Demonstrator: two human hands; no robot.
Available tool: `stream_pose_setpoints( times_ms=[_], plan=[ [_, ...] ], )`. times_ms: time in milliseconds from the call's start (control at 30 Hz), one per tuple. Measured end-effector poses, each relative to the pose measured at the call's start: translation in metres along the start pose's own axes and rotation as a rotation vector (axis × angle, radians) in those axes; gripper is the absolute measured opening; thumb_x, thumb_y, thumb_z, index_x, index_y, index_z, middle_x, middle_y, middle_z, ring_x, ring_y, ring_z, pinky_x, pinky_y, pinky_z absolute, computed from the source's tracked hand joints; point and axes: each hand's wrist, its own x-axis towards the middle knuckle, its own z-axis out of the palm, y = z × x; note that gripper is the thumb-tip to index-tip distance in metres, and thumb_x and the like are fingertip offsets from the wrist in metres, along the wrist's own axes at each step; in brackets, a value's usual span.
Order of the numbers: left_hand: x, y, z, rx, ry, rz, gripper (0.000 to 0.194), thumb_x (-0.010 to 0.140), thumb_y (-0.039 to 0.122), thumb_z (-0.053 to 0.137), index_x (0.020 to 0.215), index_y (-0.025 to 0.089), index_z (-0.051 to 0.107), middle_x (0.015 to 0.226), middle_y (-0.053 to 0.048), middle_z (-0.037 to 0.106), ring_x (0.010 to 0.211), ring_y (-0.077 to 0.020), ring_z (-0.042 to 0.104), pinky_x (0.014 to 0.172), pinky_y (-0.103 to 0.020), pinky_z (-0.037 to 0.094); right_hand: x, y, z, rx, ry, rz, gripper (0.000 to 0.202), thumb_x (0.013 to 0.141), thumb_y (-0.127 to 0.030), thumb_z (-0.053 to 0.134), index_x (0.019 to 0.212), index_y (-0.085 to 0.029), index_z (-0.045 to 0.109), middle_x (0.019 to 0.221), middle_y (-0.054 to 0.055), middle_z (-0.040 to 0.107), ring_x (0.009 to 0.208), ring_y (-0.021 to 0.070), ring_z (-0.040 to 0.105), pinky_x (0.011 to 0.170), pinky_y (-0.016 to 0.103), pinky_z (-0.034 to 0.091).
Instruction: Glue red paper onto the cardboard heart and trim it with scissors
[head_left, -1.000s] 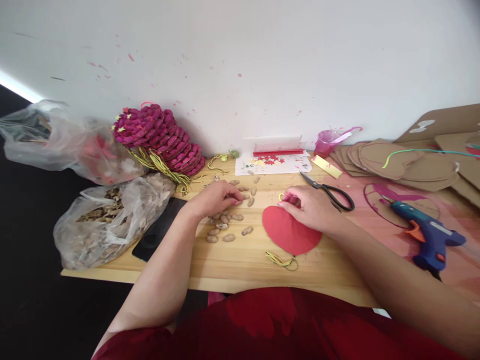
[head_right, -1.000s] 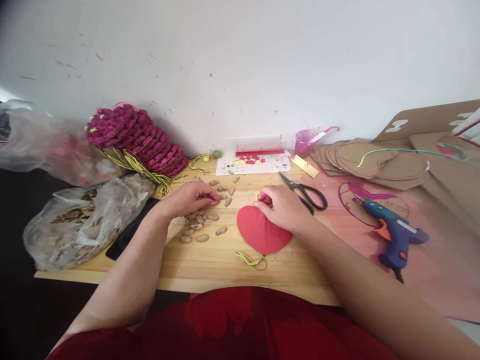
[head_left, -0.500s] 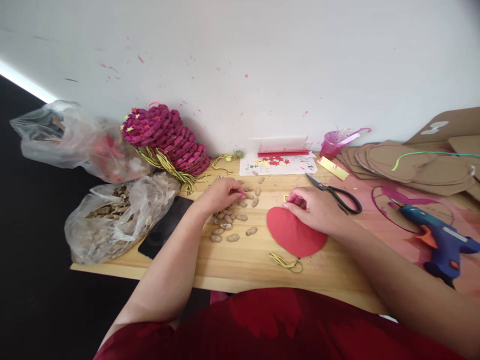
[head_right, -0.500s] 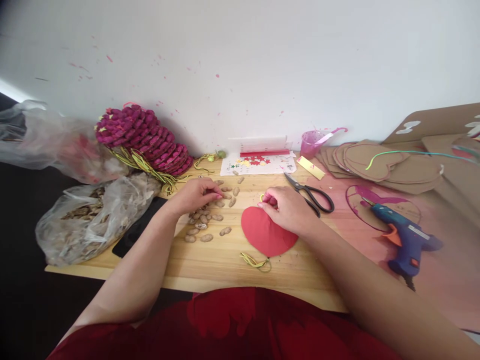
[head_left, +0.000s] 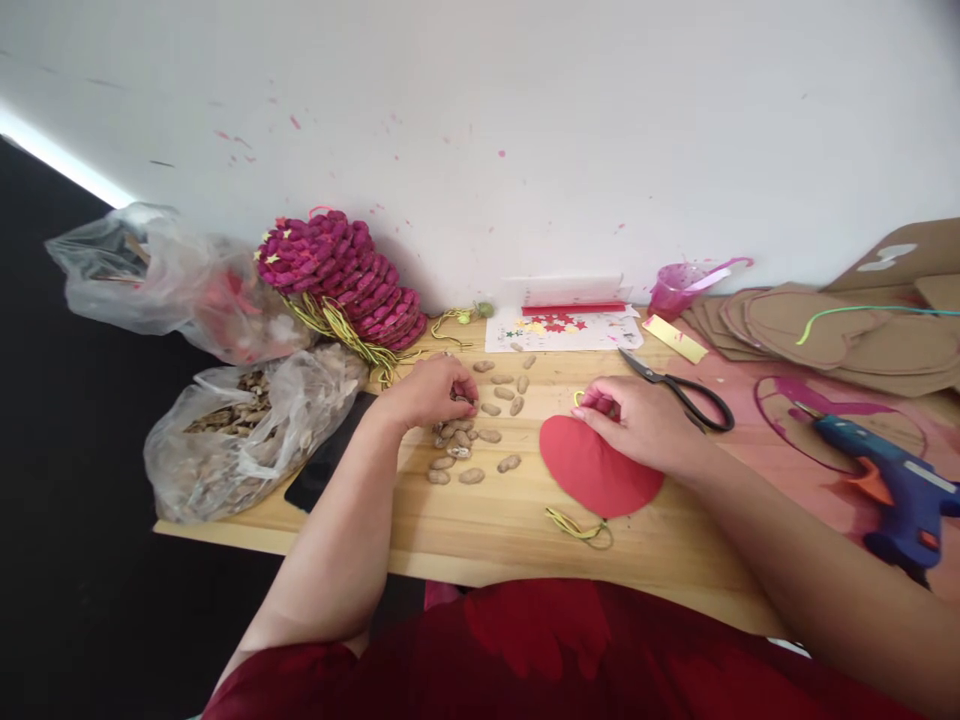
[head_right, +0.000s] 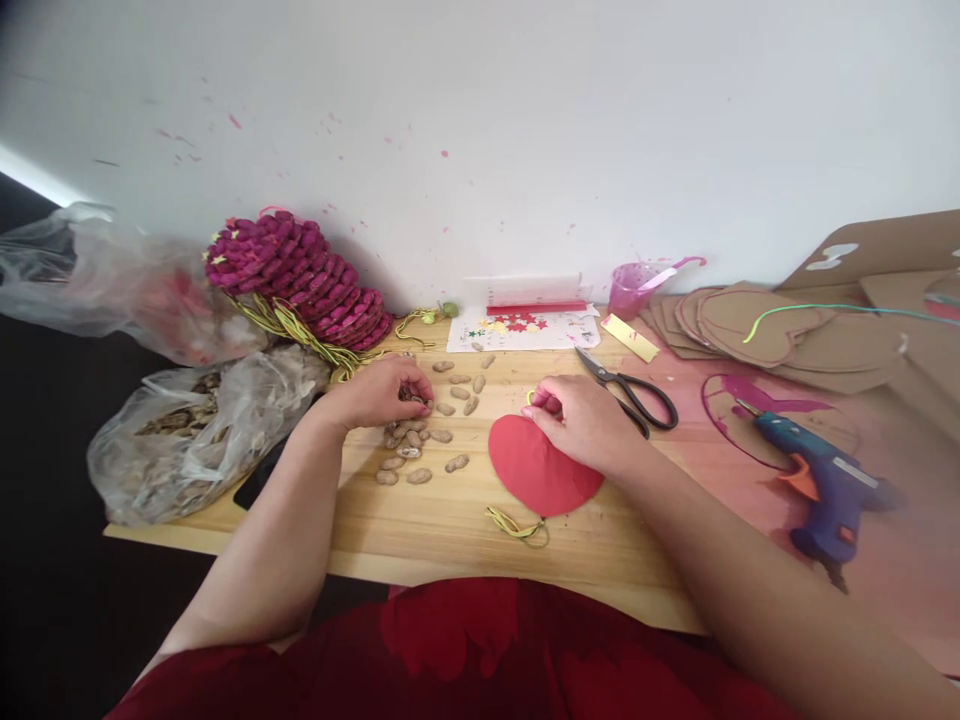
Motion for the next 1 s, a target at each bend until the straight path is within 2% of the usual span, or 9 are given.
stream_pose_setpoints(
  times_ms=[133,200,300,400,633,800,933,1000],
  plan=[
    [-0.002,0.003,0.0,-0.072,0.12,0.046,0.014,0.074,0.022,0.069,0.087,0.022,0.074,0.087,-0.001,0.074,0.085,-0.0194,0.066,0.078,-0.029,0.049,0.001,0.002,0.002,-0.004,0.004,-0.002,0.013,0.086,-0.033,0.063,0.083,-0.021,0.066,0.079,0.003,0.071,0.073,0.0185,0.064,0.066,0.031,0.043],
    [-0.001,0.003,0.0,-0.139,0.207,0.022,0.016,0.076,0.021,0.067,0.091,0.021,0.073,0.087,-0.001,0.074,0.082,-0.0178,0.067,0.076,-0.027,0.049,0.001,0.002,0.002,-0.007,0.005,-0.003,0.013,0.086,-0.033,0.063,0.082,-0.021,0.066,0.078,0.003,0.071,0.073,0.0184,0.064,0.066,0.031,0.043],
    [0.002,-0.004,0.0,-0.121,0.339,-0.12,0.018,0.077,0.02,0.066,0.093,0.018,0.073,0.086,-0.003,0.076,0.081,-0.0194,0.068,0.078,-0.029,0.049,0.0,-0.001,0.0,-0.008,0.002,0.0,0.012,0.086,-0.032,0.063,0.081,-0.021,0.066,0.077,0.003,0.071,0.071,0.0183,0.064,0.065,0.031,0.043],
    [0.004,-0.015,-0.002,-0.025,0.403,-0.293,0.02,0.078,0.024,0.067,0.095,0.017,0.075,0.085,-0.006,0.076,0.081,-0.023,0.069,0.079,-0.033,0.05,0.0,-0.002,-0.001,-0.002,0.008,-0.001,0.011,0.085,-0.032,0.062,0.082,-0.021,0.066,0.077,0.003,0.071,0.071,0.0185,0.064,0.065,0.031,0.044],
    [0.002,-0.035,-0.001,0.081,0.435,-0.423,0.019,0.082,0.03,0.067,0.096,0.021,0.077,0.083,-0.008,0.076,0.08,-0.0252,0.068,0.078,-0.035,0.049,0.001,0.003,0.001,0.001,0.008,-0.004,0.014,0.086,-0.034,0.061,0.082,-0.022,0.065,0.079,0.004,0.071,0.073,0.0195,0.064,0.065,0.032,0.044],
    [0.002,-0.041,0.002,0.14,0.403,-0.468,0.015,0.079,0.027,0.068,0.09,0.023,0.078,0.082,-0.008,0.077,0.077,-0.0252,0.068,0.074,-0.033,0.049,0.001,0.004,0.002,-0.001,0.0,-0.008,0.014,0.086,-0.034,0.061,0.083,-0.022,0.065,0.081,0.004,0.071,0.075,0.0197,0.064,0.067,0.032,0.045],
    [0.001,-0.035,-0.001,0.091,0.408,-0.393,0.017,0.085,0.028,0.064,0.09,0.021,0.078,0.088,-0.008,0.077,0.079,-0.024,0.068,0.076,-0.033,0.05,0.0,0.004,0.002,0.002,-0.001,-0.003,0.013,0.086,-0.034,0.061,0.084,-0.021,0.065,0.082,0.004,0.071,0.075,0.0194,0.065,0.067,0.032,0.045],
    [0.0,-0.029,-0.002,-0.001,0.369,-0.261,0.017,0.086,0.028,0.063,0.086,0.021,0.078,0.089,-0.006,0.077,0.082,-0.0223,0.068,0.079,-0.032,0.05,0.0,0.003,0.002,-0.001,0.001,-0.002,0.013,0.086,-0.033,0.061,0.083,-0.021,0.065,0.081,0.004,0.071,0.074,0.0192,0.064,0.067,0.032,0.045]
  ],
)
